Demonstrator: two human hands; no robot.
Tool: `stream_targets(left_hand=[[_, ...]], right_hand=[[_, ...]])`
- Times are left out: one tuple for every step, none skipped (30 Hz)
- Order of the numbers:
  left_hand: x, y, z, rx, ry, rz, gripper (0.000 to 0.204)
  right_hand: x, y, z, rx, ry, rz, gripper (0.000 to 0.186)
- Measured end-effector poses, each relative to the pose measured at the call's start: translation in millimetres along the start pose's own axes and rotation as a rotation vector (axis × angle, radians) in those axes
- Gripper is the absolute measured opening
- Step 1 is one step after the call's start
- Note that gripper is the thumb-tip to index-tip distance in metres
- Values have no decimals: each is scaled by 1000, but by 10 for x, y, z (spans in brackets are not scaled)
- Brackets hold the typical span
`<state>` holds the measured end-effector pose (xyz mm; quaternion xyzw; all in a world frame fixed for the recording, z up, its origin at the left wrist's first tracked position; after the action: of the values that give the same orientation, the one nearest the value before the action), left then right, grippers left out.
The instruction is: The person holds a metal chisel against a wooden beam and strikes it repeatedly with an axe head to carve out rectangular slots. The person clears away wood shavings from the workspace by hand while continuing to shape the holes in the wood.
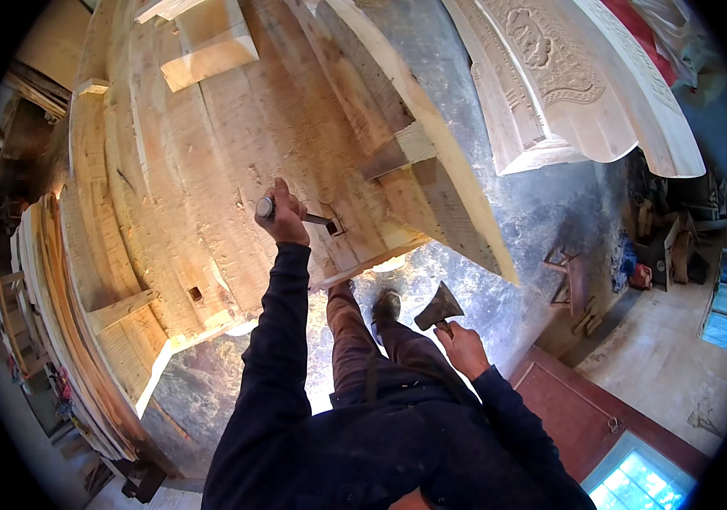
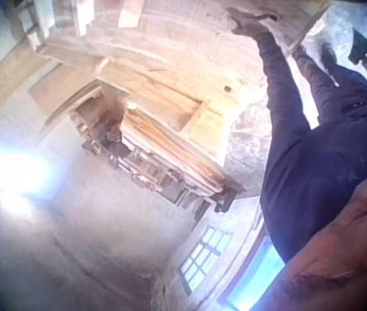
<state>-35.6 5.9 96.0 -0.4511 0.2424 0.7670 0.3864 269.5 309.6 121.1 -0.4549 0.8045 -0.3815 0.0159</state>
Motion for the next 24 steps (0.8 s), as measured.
stream_targets(left_hand=[[3, -26, -9, 66, -10, -10, 47], [27, -52, -27, 115, 56, 38, 46], [78, -89, -44, 164, 122, 86, 45], [135, -137, -59, 211, 186, 132, 45], [156, -193, -49, 305, 298, 230, 45], [204, -231, -50, 315, 343, 247, 45], [242, -255, -35, 327, 390, 266, 45], [282, -262, -33, 338, 438, 291, 45], [377, -257, -125, 381, 499, 313, 46], [395, -284, -174, 411, 532, 319, 46], [398, -324, -204, 441, 559, 326, 46], [401, -351, -200, 469, 585, 333, 46], [413, -380, -177, 433, 511, 247, 40], [445, -400, -215, 498, 540, 357, 35], [496, -323, -291, 557, 571, 491, 30], [541, -290, -311, 620, 592, 620, 25], [604, -340, -352, 547, 509, 515, 17], [669, -375, -390, 466, 419, 420, 12], [795, -356, -505, 471, 385, 325, 12], [871, -358, -548, 456, 368, 307, 13], [943, -372, -598, 440, 352, 287, 13], [990, -384, -646, 424, 340, 269, 14], [1017, -375, -685, 421, 374, 323, 15], [1015, -359, -736, 472, 488, 421, 15]], right_hand=[[12, 8, -12, -9, 0, 15, 38], [47, 2, -24, -11, -1, -29, 37], [91, 2, -41, -14, -3, -73, 36], [161, 3, -88, -17, -9, -116, 36], [216, 14, -123, -16, 9, -112, 35], [287, 51, -167, -15, 27, -107, 34], [381, 92, -214, -14, 49, -103, 34], [556, 124, -304, -26, 111, -157, 32], [781, 137, -415, -34, 175, -214, 30], [1015, 162, -539, -57, 254, -292, 26], [1285, 153, -698, -57, 289, -351, 34], [1531, 171, -843, -92, 288, -429, 33], [1739, 170, -947, -117, 285, -495, 32], [1974, 161, -1085, -117, 403, -593, 32], [2134, 163, -1158, -118, 403, -642, 32], [2261, 165, -1220, -149, 417, -707, 28], [2358, 160, -1271, -181, 426, -765, 26], [2432, 147, -1313, -212, 434, -823, 25], [2481, 129, -1331, -218, 429, -834, 26], [2510, 89, -1355, -220, 435, -841, 26], [2536, 43, -1377, -221, 441, -849, 26], [2555, 19, -1378, -218, 450, -857, 26], [2572, -1, -1363, -255, 449, -915, 26], [2583, -3, -1324, -291, 449, -975, 27]])
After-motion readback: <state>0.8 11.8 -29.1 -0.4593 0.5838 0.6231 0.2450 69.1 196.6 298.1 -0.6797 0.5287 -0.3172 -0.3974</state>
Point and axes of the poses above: each hand's wrist, its own y-axis towards the middle knuckle, its own z-axis out of the palm, x = y × z, the point moved 3 cm from there along y, towards the middle knuckle, and after that the axes turned 14 degrees about z, right-handed, at the moved point
